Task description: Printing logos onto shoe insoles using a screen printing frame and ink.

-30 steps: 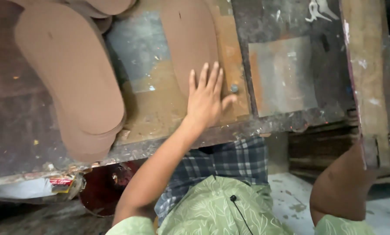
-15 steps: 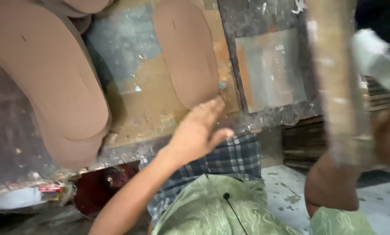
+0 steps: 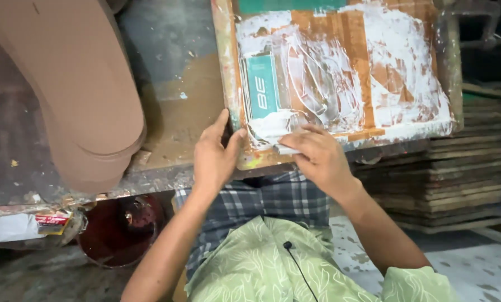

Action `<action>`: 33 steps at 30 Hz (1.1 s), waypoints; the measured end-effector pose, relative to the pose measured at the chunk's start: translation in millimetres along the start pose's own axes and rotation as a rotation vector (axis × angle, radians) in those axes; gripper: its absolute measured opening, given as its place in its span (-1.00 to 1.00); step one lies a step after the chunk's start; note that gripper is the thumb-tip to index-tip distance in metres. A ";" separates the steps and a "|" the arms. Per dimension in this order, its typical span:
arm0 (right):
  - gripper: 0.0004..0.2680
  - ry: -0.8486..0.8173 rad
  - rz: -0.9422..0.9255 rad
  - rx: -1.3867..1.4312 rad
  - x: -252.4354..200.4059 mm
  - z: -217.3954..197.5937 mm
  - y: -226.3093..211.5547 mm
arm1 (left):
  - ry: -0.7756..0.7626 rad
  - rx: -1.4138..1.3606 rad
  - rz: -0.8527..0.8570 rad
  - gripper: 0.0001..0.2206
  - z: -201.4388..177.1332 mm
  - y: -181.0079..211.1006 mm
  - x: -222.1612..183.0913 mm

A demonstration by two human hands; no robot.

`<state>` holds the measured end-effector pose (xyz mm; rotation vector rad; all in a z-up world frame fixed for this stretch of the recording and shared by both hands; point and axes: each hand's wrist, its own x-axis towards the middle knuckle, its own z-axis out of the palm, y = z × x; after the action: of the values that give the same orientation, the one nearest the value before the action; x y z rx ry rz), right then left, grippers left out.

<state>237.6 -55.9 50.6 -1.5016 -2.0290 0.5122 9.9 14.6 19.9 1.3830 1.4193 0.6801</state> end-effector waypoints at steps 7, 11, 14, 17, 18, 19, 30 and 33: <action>-0.79 -0.039 -0.141 -0.173 88.9 6.2 74.2 | 0.104 0.240 0.352 -0.46 3.3 -29.4 0.5; -0.84 -0.057 -0.056 -0.078 129.1 12.1 79.4 | 0.091 0.240 0.338 -0.47 -0.8 -24.3 3.2; -0.84 -0.126 0.168 -0.051 109.0 12.3 38.2 | 0.080 0.210 0.321 -0.47 -1.6 -26.0 -0.6; -0.80 -0.117 0.157 -0.103 51.9 26.5 25.2 | 0.092 0.196 0.360 -0.46 0.6 -26.3 1.9; -0.79 -0.064 -0.085 -0.160 27.0 34.6 28.2 | 0.088 0.195 0.355 -0.45 2.4 -26.4 1.2; -0.79 -0.058 -0.090 -0.163 23.9 33.1 17.0 | 0.092 0.195 0.362 -0.45 3.4 -23.6 -0.4; -0.84 0.767 -0.342 -0.196 -18.3 -48.7 19.2 | -0.256 -0.390 0.643 -0.67 -47.5 98.4 -24.5; -0.85 0.773 -0.235 -0.109 -15.1 -106.4 0.2 | 0.038 0.030 0.232 -0.62 -32.9 83.6 33.5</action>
<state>308.7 -72.7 129.4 -1.2259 -1.5822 -0.2550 17.7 70.1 97.6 1.5810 1.3147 0.8405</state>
